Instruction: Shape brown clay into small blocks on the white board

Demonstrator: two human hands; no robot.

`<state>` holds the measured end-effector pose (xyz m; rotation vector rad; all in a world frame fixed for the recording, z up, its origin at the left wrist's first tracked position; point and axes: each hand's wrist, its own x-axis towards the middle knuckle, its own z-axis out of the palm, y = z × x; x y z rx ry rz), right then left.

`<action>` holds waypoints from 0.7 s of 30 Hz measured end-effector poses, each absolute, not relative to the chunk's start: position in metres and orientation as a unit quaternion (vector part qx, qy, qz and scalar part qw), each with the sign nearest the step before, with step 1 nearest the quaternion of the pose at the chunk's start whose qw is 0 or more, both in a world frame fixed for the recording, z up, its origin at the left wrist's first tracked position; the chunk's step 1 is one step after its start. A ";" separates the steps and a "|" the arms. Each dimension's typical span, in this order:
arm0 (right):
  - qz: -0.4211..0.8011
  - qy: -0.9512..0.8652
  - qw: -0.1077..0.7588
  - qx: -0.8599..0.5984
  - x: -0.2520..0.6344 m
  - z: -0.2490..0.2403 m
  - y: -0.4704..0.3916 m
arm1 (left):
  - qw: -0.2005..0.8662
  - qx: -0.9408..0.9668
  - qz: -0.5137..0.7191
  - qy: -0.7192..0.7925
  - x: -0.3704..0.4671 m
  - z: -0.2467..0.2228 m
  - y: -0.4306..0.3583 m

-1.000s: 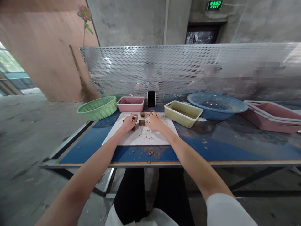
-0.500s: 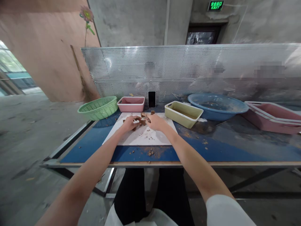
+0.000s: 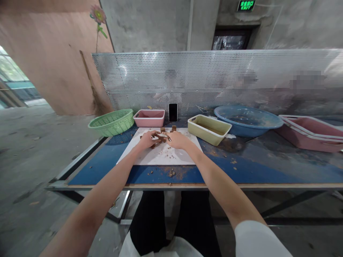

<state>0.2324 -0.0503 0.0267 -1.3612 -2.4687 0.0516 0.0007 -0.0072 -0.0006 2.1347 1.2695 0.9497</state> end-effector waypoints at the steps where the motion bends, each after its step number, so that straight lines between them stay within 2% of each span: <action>1: 0.019 -0.865 0.160 -0.476 0.233 0.026 -0.050 | 0.244 0.778 0.346 0.464 0.001 -0.001 -0.007; 9: 0.052 -0.862 0.240 -0.443 0.229 0.019 -0.046 | 0.248 0.759 0.350 0.489 0.000 -0.004 -0.003; 21: 0.153 -0.862 0.221 -0.429 0.213 -0.003 -0.037 | 0.247 0.747 0.383 0.484 0.003 -0.012 0.005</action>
